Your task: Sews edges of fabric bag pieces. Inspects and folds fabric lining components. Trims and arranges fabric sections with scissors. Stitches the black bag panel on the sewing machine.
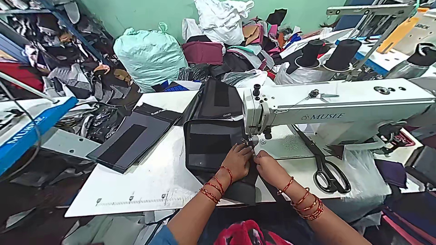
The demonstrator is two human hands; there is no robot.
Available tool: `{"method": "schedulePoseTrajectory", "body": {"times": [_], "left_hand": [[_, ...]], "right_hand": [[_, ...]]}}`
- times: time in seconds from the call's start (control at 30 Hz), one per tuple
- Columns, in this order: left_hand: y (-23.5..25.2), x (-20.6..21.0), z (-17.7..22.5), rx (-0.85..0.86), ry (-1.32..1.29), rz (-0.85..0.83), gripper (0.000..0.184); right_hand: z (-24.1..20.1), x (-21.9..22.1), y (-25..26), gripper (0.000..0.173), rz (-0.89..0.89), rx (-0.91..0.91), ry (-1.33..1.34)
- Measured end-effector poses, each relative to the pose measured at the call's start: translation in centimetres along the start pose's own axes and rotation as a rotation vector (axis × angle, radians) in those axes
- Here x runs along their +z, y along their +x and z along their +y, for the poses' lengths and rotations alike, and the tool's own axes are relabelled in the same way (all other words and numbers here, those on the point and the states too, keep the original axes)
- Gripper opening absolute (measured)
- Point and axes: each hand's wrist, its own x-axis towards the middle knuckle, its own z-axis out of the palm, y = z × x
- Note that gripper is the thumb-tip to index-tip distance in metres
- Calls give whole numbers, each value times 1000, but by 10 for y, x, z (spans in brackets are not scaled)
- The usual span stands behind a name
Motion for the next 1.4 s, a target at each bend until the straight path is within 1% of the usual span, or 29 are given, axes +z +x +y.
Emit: {"method": "schedulePoseTrajectory", "body": {"times": [0.03, 0.13, 0.17, 0.37, 0.5, 0.6, 0.7, 0.8, 0.9, 0.93, 1.03, 1.07, 1.3, 1.4], "left_hand": [[3, -1, -3, 0, -5, -7, 46], [12, 1, -13, 46, -22, 87, 43], [15, -1, -15, 37, -26, 92, 42], [33, -15, -22, -20, -17, 0, 37], [37, -19, -25, -18, -14, -24, 36], [32, -21, -21, -67, -78, -45, 38], [16, -24, -15, -163, -206, -11, 39], [-6, -17, -13, -185, -290, 53, 40], [-15, -5, -14, -133, -268, 100, 43], [-14, -4, -12, -125, -231, 80, 44], [-9, -13, 1, -189, -102, -115, 46], [-7, -14, 5, -206, -72, -146, 46], [-4, -20, 10, -212, 4, -253, 48], [-3, -21, 12, -211, 30, -276, 49]], "right_hand": [[1, -1, 3, 31, 15, -3, 10], [-2, -8, 11, 32, 12, 13, 35], [-3, -10, 14, 32, 10, 24, 40], [-8, -22, 34, 31, -38, 53, -30], [-9, -25, 36, 29, -11, 59, 4], [-2, -18, 29, 36, 77, 49, 84], [6, -12, 14, 46, 131, 93, 143], [12, -1, 1, 46, 190, 118, 240], [15, 7, 0, 44, 187, 144, 402], [16, 7, 1, 45, 177, 147, 448], [18, 6, 2, 46, 153, 132, 517], [18, 5, 2, 46, 146, 126, 525], [21, 2, 1, 47, 114, 109, 561], [20, 3, 0, 47, 112, 109, 503]]}}
